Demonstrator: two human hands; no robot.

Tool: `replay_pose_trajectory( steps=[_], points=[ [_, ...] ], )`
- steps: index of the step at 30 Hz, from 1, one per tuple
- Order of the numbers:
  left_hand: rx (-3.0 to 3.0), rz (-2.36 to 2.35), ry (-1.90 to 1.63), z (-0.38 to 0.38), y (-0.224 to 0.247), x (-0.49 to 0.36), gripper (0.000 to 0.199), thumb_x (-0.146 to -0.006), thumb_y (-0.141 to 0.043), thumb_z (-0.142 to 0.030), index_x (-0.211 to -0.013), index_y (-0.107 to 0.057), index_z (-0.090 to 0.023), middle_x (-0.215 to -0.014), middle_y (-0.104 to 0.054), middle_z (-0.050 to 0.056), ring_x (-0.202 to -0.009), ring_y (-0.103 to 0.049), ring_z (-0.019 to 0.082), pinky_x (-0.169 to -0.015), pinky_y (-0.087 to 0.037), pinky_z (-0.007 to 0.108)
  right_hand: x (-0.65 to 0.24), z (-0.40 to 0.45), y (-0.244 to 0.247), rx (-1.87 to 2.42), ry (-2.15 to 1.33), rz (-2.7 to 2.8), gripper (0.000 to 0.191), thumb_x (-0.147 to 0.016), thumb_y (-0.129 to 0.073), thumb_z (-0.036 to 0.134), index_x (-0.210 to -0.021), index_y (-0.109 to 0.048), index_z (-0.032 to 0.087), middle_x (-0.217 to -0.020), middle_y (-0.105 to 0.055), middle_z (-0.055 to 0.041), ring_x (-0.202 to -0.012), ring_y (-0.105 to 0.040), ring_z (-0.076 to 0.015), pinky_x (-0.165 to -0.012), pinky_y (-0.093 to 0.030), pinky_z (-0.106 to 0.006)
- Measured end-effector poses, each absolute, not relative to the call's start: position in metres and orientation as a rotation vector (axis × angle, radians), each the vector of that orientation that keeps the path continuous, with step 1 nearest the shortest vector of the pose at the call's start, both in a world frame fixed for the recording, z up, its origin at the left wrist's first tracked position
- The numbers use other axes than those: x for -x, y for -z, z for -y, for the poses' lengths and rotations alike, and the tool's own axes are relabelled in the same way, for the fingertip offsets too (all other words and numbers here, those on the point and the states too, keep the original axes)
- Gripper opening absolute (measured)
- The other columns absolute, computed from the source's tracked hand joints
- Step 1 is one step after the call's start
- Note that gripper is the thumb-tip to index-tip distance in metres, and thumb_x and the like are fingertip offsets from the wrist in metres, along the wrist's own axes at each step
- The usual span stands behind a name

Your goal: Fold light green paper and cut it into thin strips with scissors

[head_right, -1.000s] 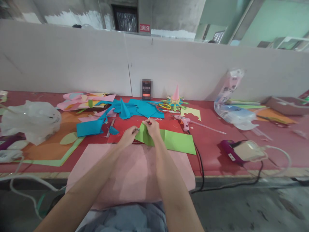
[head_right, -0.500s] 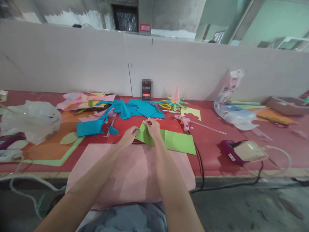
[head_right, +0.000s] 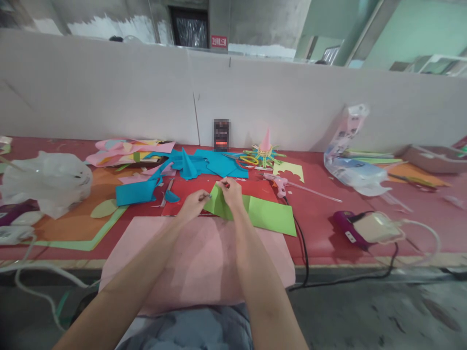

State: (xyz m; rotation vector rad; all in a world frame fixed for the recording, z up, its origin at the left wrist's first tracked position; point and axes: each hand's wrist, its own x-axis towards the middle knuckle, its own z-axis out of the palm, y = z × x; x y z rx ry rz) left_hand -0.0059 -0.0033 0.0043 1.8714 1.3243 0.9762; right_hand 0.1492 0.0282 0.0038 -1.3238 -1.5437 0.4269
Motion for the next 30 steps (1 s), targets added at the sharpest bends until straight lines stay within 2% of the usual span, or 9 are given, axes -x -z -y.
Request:
replay_pose_trajectory(
  steps=[3,6,10,12,15,17,20,24,30],
  points=[
    [-1.865,-1.331,-0.991,0.002,-0.004,0.006,0.013,-0.075,-0.046,-0.025,-0.071,-0.056,-0.017,-0.066,-0.059,0.001,-0.062,-0.053,0.013,-0.059,-0.038,0.024,-0.150,-0.027,-0.004,1.336,-0.481,1.509,0.033,-0.072,-0.052,0.050,-0.075,-0.063,0.019,-0.078,-0.066,-0.0043,-0.066,-0.058,-0.0156,-0.064,-0.043,-0.027],
    [-1.778,-1.363,-1.069,0.000,-0.007,0.008,0.011,-0.073,-0.048,-0.025,-0.071,-0.056,-0.017,-0.069,-0.061,0.002,-0.066,-0.056,0.015,-0.063,-0.040,0.025,-0.148,-0.024,-0.009,1.312,-0.694,1.407,0.042,-0.073,-0.048,0.055,-0.089,-0.064,0.019,-0.073,-0.066,-0.0036,-0.052,-0.056,-0.0140,-0.050,-0.043,-0.025],
    [-1.595,-1.405,-1.317,-0.004,-0.012,0.017,0.016,-0.075,-0.047,-0.030,-0.075,-0.055,-0.017,-0.076,-0.062,0.004,-0.075,-0.057,0.016,-0.069,-0.042,0.025,-0.143,-0.016,-0.021,1.133,-0.841,1.221,0.050,-0.073,-0.046,0.057,-0.107,-0.057,0.023,-0.103,-0.060,-0.0049,-0.060,-0.060,-0.0128,-0.043,-0.044,-0.023],
    [-1.515,-1.417,-1.459,-0.007,-0.012,0.022,0.020,-0.076,-0.045,-0.033,-0.078,-0.056,-0.016,-0.080,-0.062,0.004,-0.079,-0.057,0.016,-0.072,-0.042,0.025,-0.141,-0.011,-0.027,1.055,-0.874,1.161,0.047,-0.072,-0.048,0.056,-0.100,-0.059,0.021,-0.103,-0.060,-0.0058,-0.058,-0.060,-0.0115,-0.042,-0.044,-0.022],
    [-1.436,-1.450,-1.569,-0.010,-0.010,0.028,0.024,-0.077,-0.043,-0.036,-0.082,-0.056,-0.016,-0.083,-0.062,0.004,-0.081,-0.057,0.015,-0.072,-0.042,0.024,-0.138,-0.002,-0.033,0.969,-1.065,1.172,0.045,-0.073,-0.046,0.058,-0.074,-0.062,0.016,-0.081,-0.065,-0.0065,-0.048,-0.055,-0.0092,-0.041,-0.042,-0.021],
    [-1.399,-1.456,-1.611,-0.011,-0.008,0.028,0.026,-0.077,-0.042,-0.037,-0.083,-0.056,-0.016,-0.083,-0.062,0.004,-0.080,-0.057,0.015,-0.070,-0.043,0.023,-0.136,0.005,-0.037,0.930,-1.278,1.263,0.049,-0.073,-0.045,0.060,-0.064,-0.061,0.015,-0.071,-0.065,-0.0071,-0.045,-0.053,-0.0091,-0.042,-0.042,-0.021],
    [-1.379,-1.428,-1.665,-0.011,-0.007,0.027,0.027,-0.077,-0.043,-0.039,-0.084,-0.056,-0.016,-0.083,-0.061,0.004,-0.079,-0.056,0.014,-0.069,-0.043,0.023,-0.130,0.016,-0.043,0.955,-1.548,1.431,0.050,-0.070,-0.049,0.061,-0.067,-0.065,0.013,-0.070,-0.067,-0.0081,-0.050,-0.057,-0.0111,-0.047,-0.045,-0.022],
    [-1.372,-1.394,-1.719,-0.008,-0.009,0.026,0.027,-0.077,-0.043,-0.040,-0.083,-0.055,-0.016,-0.083,-0.060,0.004,-0.080,-0.056,0.013,-0.072,-0.043,0.022,-0.118,0.027,-0.048,1.057,-1.670,1.606,0.045,-0.069,-0.053,0.057,-0.074,-0.068,0.015,-0.077,-0.068,-0.0075,-0.068,-0.063,-0.0155,-0.056,-0.048,-0.023],
    [-1.305,-1.299,-1.696,-0.005,-0.013,0.022,0.025,-0.075,-0.047,-0.040,-0.080,-0.055,-0.016,-0.080,-0.060,0.003,-0.078,-0.055,0.013,-0.072,-0.044,0.023,-0.099,0.016,-0.037,1.032,-1.324,1.242,0.041,-0.065,-0.059,0.053,-0.076,-0.064,0.014,-0.070,-0.066,-0.0053,-0.061,-0.061,-0.0152,-0.050,-0.048,-0.023]
  ],
)
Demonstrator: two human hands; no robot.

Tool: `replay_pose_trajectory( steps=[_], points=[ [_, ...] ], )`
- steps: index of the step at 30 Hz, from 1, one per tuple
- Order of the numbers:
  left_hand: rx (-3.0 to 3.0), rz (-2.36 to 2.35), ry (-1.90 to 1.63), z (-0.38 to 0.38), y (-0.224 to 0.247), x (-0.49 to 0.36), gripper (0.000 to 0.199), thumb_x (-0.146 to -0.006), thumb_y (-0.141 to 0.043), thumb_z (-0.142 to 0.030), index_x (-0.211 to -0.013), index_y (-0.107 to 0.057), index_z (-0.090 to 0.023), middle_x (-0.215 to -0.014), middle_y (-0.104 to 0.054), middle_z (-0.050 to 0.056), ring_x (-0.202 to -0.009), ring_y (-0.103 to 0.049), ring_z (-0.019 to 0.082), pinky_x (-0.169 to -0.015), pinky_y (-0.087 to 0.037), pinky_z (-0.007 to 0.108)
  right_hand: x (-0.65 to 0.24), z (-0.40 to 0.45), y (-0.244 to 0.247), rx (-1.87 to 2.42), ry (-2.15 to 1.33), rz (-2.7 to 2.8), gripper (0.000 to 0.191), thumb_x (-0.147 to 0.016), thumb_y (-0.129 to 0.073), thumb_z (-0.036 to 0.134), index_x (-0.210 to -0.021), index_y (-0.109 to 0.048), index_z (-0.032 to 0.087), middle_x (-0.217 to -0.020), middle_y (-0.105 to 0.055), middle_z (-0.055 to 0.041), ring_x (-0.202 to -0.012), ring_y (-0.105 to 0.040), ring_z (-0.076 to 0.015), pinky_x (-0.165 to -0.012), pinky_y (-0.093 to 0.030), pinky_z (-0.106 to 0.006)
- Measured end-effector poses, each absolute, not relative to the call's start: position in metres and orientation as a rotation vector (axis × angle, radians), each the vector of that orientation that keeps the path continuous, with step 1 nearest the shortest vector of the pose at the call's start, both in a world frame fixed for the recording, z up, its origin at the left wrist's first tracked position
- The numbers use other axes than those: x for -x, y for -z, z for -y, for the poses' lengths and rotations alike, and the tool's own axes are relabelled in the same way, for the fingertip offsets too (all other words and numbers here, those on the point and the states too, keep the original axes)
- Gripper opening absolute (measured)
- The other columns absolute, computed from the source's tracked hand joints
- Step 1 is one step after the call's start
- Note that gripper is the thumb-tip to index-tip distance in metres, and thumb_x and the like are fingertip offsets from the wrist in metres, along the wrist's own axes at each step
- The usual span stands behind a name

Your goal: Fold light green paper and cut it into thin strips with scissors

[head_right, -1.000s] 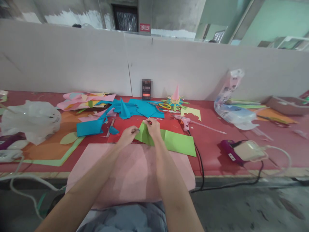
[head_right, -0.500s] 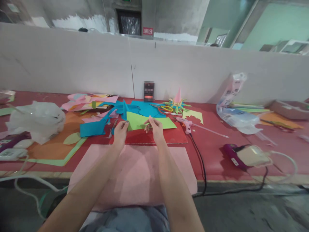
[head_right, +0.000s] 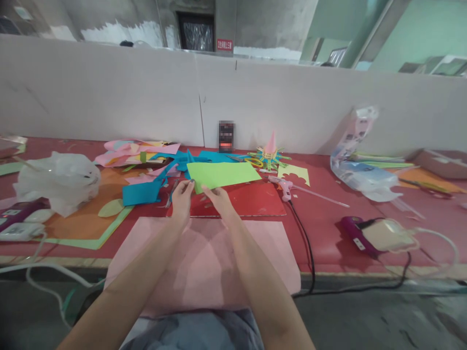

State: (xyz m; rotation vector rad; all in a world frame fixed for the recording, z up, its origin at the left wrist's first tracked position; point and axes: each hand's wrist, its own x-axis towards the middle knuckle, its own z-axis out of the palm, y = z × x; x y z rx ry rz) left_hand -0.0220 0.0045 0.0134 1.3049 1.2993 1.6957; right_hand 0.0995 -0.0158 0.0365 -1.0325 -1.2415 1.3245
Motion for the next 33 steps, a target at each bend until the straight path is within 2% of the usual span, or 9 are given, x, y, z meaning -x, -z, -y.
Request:
replay_pose_trajectory(
  steps=[5,16,21,33],
  points=[
    [-1.531,-1.292,-1.531,0.007,-0.024,0.015,0.025,-0.075,-0.048,-0.040,-0.075,-0.057,-0.016,-0.078,-0.061,0.002,-0.077,-0.056,0.014,-0.074,-0.044,0.023,-0.099,0.006,-0.030,0.991,-1.238,0.983,0.040,-0.058,-0.068,0.045,-0.085,-0.064,0.016,-0.088,-0.065,-0.0062,-0.067,-0.059,-0.0148,-0.044,-0.046,-0.020],
    [-1.576,-1.199,-1.474,0.006,-0.021,0.011,0.024,-0.073,-0.052,-0.035,-0.079,-0.063,-0.015,-0.079,-0.065,0.003,-0.075,-0.059,0.015,-0.073,-0.046,0.026,-0.106,0.000,-0.020,1.053,-1.042,1.025,0.041,-0.055,-0.070,0.043,-0.079,-0.069,0.010,-0.075,-0.068,-0.0062,-0.064,-0.060,-0.0168,-0.052,-0.048,-0.025],
    [-1.565,-1.179,-1.462,0.007,-0.021,0.011,0.021,-0.073,-0.053,-0.031,-0.080,-0.065,-0.015,-0.080,-0.066,0.003,-0.078,-0.060,0.015,-0.075,-0.046,0.026,-0.108,0.000,-0.020,1.045,-1.055,1.020,0.039,-0.055,-0.070,0.044,-0.076,-0.069,0.010,-0.069,-0.067,-0.0046,-0.057,-0.057,-0.0153,-0.047,-0.047,-0.025],
    [-1.565,-1.207,-1.436,0.006,-0.020,0.011,0.020,-0.072,-0.055,-0.027,-0.083,-0.067,-0.016,-0.084,-0.069,0.004,-0.078,-0.062,0.016,-0.077,-0.047,0.028,-0.108,0.000,-0.020,1.014,-1.168,0.892,0.040,-0.049,-0.074,0.041,-0.075,-0.068,0.011,-0.069,-0.066,-0.0042,-0.057,-0.056,-0.0134,-0.048,-0.044,-0.023]
  ],
)
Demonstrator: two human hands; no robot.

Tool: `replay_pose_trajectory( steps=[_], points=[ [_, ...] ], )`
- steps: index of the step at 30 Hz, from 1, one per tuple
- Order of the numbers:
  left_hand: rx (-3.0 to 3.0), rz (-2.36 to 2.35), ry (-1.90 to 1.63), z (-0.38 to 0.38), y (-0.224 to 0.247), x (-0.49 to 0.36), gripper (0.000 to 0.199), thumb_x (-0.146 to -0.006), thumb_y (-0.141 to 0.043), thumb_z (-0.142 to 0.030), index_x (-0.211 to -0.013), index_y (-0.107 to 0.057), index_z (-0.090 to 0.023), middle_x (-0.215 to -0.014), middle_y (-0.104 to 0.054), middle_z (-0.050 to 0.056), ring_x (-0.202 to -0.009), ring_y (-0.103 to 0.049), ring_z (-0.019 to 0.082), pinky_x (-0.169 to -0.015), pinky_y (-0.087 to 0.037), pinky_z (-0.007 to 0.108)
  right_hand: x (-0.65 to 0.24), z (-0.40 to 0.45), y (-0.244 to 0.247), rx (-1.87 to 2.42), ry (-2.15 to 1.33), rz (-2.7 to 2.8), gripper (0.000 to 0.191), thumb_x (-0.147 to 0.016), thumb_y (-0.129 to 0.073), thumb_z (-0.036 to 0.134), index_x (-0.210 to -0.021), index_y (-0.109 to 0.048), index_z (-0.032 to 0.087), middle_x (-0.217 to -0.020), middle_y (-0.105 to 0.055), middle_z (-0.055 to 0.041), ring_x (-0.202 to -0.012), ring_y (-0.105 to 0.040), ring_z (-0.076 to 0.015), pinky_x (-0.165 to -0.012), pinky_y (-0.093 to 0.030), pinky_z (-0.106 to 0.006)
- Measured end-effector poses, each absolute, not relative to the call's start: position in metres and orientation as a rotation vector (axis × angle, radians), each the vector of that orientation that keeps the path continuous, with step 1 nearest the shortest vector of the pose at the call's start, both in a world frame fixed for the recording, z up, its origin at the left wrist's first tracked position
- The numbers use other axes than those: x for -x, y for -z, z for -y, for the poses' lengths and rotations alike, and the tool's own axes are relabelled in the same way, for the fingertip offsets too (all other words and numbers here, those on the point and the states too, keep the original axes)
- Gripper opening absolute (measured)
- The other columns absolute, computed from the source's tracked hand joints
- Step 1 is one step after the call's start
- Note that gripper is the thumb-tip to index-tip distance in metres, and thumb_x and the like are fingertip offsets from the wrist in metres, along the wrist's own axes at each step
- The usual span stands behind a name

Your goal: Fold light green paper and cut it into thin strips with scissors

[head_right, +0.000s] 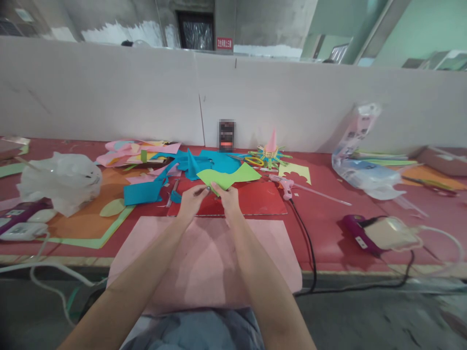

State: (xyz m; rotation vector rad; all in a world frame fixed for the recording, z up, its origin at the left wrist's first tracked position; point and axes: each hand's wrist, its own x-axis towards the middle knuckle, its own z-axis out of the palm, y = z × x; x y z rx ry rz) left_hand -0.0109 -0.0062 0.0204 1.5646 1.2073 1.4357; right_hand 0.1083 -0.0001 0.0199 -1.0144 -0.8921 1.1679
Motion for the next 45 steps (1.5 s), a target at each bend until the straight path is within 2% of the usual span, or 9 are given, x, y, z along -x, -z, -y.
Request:
replay_pose_trajectory(
  steps=[16,23,28,32,38,45],
  points=[
    [-1.605,-1.175,-1.419,0.003,-0.016,0.013,0.021,-0.073,-0.053,-0.027,-0.085,-0.067,-0.016,-0.085,-0.069,0.005,-0.078,-0.064,0.017,-0.076,-0.049,0.029,-0.109,0.001,-0.023,1.014,-1.272,0.812,0.034,-0.049,-0.076,0.032,-0.075,-0.067,0.012,-0.074,-0.067,-0.0056,-0.060,-0.058,-0.0136,-0.046,-0.043,-0.022],
    [-1.536,-1.121,-1.418,0.003,-0.015,0.011,0.022,-0.072,-0.055,-0.029,-0.087,-0.066,-0.016,-0.085,-0.068,0.005,-0.077,-0.064,0.017,-0.077,-0.049,0.031,-0.110,-0.002,-0.019,1.046,-1.178,0.854,0.037,-0.051,-0.074,0.039,-0.075,-0.067,0.011,-0.073,-0.066,-0.0053,-0.057,-0.056,-0.0125,-0.045,-0.042,-0.021],
    [-1.438,-1.166,-1.424,0.006,-0.019,0.011,0.021,-0.068,-0.060,-0.033,-0.078,-0.064,-0.015,-0.073,-0.068,0.005,-0.070,-0.064,0.016,-0.070,-0.050,0.028,-0.110,-0.004,-0.017,1.144,-1.026,0.975,0.044,-0.054,-0.070,0.046,-0.077,-0.068,0.009,-0.067,-0.066,-0.0053,-0.052,-0.054,-0.0119,-0.046,-0.042,-0.022],
    [-1.391,-1.161,-1.411,0.006,-0.019,0.011,0.021,-0.068,-0.059,-0.034,-0.074,-0.063,-0.014,-0.066,-0.067,0.004,-0.064,-0.063,0.015,-0.067,-0.050,0.027,-0.108,0.001,-0.021,1.160,-0.898,1.093,0.041,-0.057,-0.067,0.046,-0.076,-0.069,0.010,-0.071,-0.068,-0.0061,-0.061,-0.059,-0.0160,-0.053,-0.045,-0.024],
    [-1.445,-1.156,-1.442,0.007,-0.017,0.011,0.019,-0.071,-0.055,-0.031,-0.077,-0.063,-0.015,-0.071,-0.067,0.003,-0.068,-0.063,0.015,-0.069,-0.050,0.027,-0.105,0.008,-0.029,1.133,-0.836,1.153,0.038,-0.059,-0.066,0.044,-0.080,-0.069,0.012,-0.085,-0.069,-0.0079,-0.081,-0.063,-0.0208,-0.068,-0.048,-0.026],
    [-1.621,-1.202,-1.461,0.008,-0.015,0.013,0.017,-0.074,-0.050,-0.024,-0.080,-0.065,-0.017,-0.078,-0.068,0.003,-0.073,-0.064,0.016,-0.073,-0.049,0.028,-0.106,0.006,-0.026,1.161,-0.866,1.164,0.038,-0.059,-0.067,0.044,-0.081,-0.068,0.012,-0.086,-0.069,-0.0077,-0.082,-0.063,-0.0214,-0.069,-0.048,-0.027]
  ],
)
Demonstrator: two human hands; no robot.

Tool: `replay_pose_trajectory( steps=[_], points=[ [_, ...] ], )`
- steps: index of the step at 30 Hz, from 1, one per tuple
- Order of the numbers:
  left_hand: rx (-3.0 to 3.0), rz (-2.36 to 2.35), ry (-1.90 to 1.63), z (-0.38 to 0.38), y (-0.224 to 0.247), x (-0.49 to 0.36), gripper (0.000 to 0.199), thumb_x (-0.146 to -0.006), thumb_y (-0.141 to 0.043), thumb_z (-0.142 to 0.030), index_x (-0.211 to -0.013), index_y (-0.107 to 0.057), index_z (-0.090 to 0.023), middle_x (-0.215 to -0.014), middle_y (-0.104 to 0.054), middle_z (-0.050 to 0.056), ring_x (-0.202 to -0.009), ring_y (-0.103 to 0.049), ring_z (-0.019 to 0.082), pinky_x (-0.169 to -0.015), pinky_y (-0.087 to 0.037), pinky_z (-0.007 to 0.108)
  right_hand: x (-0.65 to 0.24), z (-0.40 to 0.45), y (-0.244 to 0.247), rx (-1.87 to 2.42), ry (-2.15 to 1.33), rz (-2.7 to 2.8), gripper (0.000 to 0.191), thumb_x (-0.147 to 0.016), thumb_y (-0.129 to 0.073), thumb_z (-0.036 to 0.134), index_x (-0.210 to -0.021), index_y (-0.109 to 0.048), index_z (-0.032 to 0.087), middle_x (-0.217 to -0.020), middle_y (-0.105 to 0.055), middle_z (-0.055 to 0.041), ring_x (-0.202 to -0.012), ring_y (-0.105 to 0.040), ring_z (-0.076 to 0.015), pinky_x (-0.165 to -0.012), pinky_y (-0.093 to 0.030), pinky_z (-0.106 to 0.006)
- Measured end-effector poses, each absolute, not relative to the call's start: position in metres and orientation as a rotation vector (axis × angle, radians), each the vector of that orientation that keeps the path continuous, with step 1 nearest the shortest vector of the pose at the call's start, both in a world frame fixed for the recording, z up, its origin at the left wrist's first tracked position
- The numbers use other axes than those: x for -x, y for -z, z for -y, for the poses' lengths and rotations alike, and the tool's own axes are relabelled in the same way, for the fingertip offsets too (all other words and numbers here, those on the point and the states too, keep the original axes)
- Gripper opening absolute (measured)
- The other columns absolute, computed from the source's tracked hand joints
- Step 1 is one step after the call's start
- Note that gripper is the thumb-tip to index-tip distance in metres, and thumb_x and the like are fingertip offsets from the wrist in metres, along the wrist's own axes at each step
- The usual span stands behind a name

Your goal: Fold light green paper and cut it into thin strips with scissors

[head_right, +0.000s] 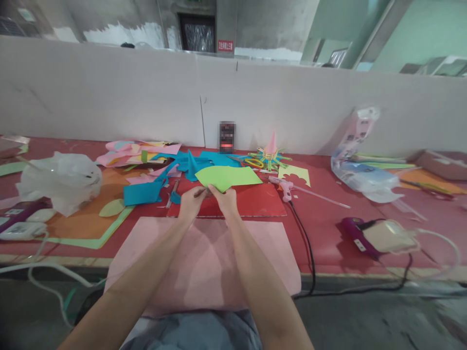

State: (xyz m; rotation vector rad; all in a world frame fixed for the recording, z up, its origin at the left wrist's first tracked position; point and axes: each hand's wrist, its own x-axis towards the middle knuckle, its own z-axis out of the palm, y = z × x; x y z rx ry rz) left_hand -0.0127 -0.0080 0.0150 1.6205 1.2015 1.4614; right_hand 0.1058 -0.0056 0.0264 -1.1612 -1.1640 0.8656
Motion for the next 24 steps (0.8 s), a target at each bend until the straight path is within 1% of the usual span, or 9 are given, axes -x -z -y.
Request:
replay_pose_trajectory(
  steps=[7,12,18,20,24],
  points=[
    [-1.511,-1.139,-1.430,0.0068,-0.0164,0.0120,0.019,-0.074,-0.051,-0.025,-0.083,-0.065,-0.015,-0.079,-0.068,0.004,-0.072,-0.064,0.016,-0.073,-0.051,0.029,-0.1042,0.0087,-0.0262,1.170,-0.740,1.221,0.042,-0.061,-0.065,0.045,-0.088,-0.067,0.013,-0.091,-0.068,-0.0079,-0.088,-0.061,-0.0232,-0.076,-0.047,-0.030],
    [-1.451,-1.057,-1.431,0.0039,-0.0123,0.0119,0.021,-0.073,-0.053,-0.029,-0.083,-0.065,-0.015,-0.078,-0.068,0.004,-0.072,-0.065,0.018,-0.073,-0.052,0.032,-0.1037,0.0115,-0.0303,1.214,-0.714,1.216,0.039,-0.062,-0.063,0.046,-0.083,-0.068,0.014,-0.086,-0.069,-0.0070,-0.083,-0.063,-0.0222,-0.073,-0.048,-0.029],
    [-1.414,-1.064,-1.424,0.0024,-0.0120,0.0121,0.021,-0.072,-0.055,-0.031,-0.079,-0.065,-0.014,-0.075,-0.068,0.004,-0.069,-0.065,0.017,-0.072,-0.052,0.031,-0.1033,0.0098,-0.0301,1.194,-0.797,1.189,0.035,-0.061,-0.064,0.045,-0.074,-0.069,0.013,-0.076,-0.070,-0.0074,-0.075,-0.064,-0.0219,-0.066,-0.048,-0.027],
    [-1.415,-1.057,-1.423,0.0033,-0.0133,0.0118,0.021,-0.072,-0.054,-0.031,-0.080,-0.065,-0.014,-0.076,-0.069,0.004,-0.070,-0.065,0.017,-0.073,-0.052,0.031,-0.1038,0.0094,-0.0295,1.198,-0.794,1.187,0.036,-0.061,-0.064,0.046,-0.074,-0.069,0.013,-0.076,-0.069,-0.0073,-0.075,-0.064,-0.0217,-0.066,-0.048,-0.027],
    [-1.421,-1.028,-1.421,0.0057,-0.0159,0.0106,0.022,-0.073,-0.053,-0.029,-0.084,-0.065,-0.014,-0.080,-0.069,0.005,-0.072,-0.065,0.017,-0.076,-0.051,0.033,-0.1052,0.0098,-0.0292,1.197,-0.733,1.218,0.038,-0.063,-0.063,0.046,-0.080,-0.068,0.013,-0.083,-0.069,-0.0081,-0.080,-0.063,-0.0215,-0.069,-0.048,-0.027]
  ],
)
